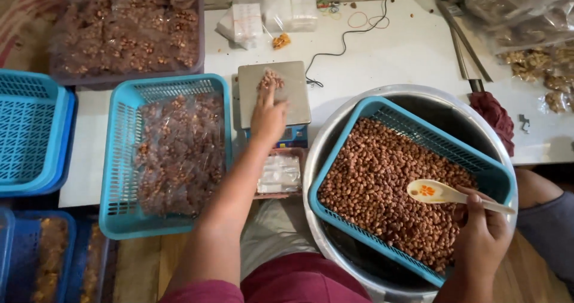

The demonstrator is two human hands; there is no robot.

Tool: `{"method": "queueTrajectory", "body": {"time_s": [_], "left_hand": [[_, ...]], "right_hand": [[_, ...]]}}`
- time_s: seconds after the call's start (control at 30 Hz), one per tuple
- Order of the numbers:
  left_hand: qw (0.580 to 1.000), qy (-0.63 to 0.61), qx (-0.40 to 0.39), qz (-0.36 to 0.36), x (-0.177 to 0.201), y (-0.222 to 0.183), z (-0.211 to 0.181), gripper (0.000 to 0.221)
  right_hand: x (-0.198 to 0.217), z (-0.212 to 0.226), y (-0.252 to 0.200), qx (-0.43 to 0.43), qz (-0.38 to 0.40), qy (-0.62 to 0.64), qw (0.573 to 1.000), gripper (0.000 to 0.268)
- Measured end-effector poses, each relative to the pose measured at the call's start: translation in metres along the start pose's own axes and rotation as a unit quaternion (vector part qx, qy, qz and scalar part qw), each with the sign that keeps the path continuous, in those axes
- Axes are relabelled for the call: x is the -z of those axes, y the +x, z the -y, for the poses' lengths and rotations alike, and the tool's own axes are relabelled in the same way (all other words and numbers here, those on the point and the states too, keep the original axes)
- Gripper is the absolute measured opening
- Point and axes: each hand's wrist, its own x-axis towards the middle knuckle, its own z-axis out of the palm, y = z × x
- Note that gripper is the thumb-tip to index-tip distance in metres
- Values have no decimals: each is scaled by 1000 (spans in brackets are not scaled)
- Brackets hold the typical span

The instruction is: Weighing roasted nuts on a digital scale and filling them into small plastic bags for packaging.

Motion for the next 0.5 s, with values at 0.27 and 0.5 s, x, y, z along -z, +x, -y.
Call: {"method": "queueTrajectory", "body": {"time_s": [0.27, 0.5], "left_hand": [[967, -116, -98, -204, -4, 36, -1, 62], [557, -823, 37, 102, 35, -62, -113, 14]], "right_hand": [[-12, -14, -3, -22, -31, -25, 999, 22], [-19, -21, -9, 129, -8, 42, 991, 21]]}}
